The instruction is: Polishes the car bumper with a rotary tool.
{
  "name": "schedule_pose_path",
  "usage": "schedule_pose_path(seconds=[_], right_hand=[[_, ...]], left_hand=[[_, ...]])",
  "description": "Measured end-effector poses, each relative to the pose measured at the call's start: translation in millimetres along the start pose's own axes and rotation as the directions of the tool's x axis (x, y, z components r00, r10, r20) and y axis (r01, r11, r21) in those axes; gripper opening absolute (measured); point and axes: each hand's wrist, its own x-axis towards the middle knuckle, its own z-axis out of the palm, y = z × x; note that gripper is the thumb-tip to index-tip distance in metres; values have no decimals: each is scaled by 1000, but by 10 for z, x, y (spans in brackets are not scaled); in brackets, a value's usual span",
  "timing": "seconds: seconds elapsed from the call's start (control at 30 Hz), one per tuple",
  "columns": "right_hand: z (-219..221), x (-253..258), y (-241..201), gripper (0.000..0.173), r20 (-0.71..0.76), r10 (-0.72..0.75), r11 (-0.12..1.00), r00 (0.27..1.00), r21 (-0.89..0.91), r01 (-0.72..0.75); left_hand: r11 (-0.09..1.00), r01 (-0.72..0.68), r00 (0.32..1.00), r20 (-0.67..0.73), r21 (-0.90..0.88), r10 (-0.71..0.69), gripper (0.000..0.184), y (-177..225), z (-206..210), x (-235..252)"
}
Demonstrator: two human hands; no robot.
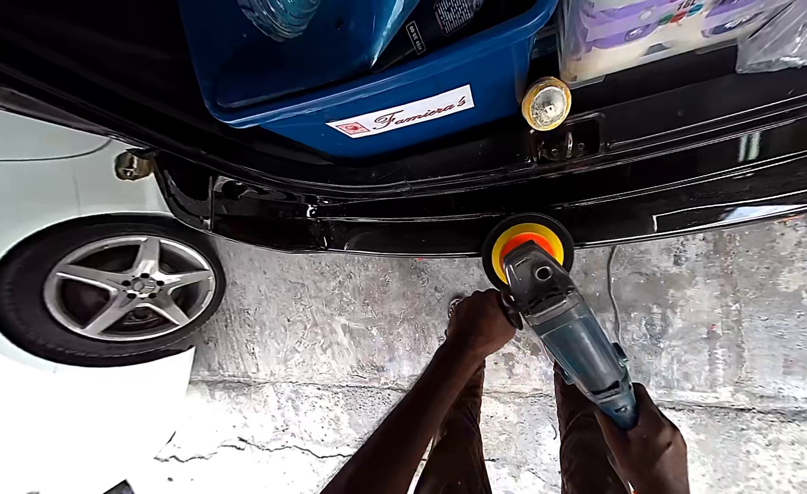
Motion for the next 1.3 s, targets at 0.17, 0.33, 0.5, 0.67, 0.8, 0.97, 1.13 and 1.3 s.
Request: schedule_pose_path(seconds=[0.17, 0.33, 0.5, 0.67, 0.8, 0.97, 1.13, 1.3], right_hand=[[298, 43, -448, 51, -7, -135, 987, 991, -83, 134], [317, 42, -620, 54, 17, -164, 984, 986, -73, 165], [87, 40, -436, 57, 16, -99, 994, 995, -45, 100], [-262, 32, -105, 53, 33, 3, 1000, 999, -7, -3], [-440, 12, 139, 57, 17, 77, 997, 997, 11, -77], [-455, -15, 274, 60, -37, 119, 993, 992, 16, -118], [-296, -9, 102, 57, -9, 52, 999, 999, 9, -52], [85, 40, -326, 58, 7, -65, 998, 998, -22, 65]], left_hand=[[994, 43, 991, -119, -104, -56, 31, -817, -64, -8], [991, 66, 986, -147, -113, -82, 32, -1035, -98, -13], [995, 32, 993, -114, -94, -43, 31, -582, -175, -57], [1000, 1, 1000, 11, -29, -1, 33, 64, -187, 22], [998, -67, 996, 67, 15, 66, 31, 553, -161, 71], [987, -162, 981, 111, 18, 159, 22, 812, -164, 100], [993, -109, 992, 71, 32, 107, 28, 438, -133, 99], [1000, 2, 1000, -27, -29, -3, 32, -361, -181, 36]])
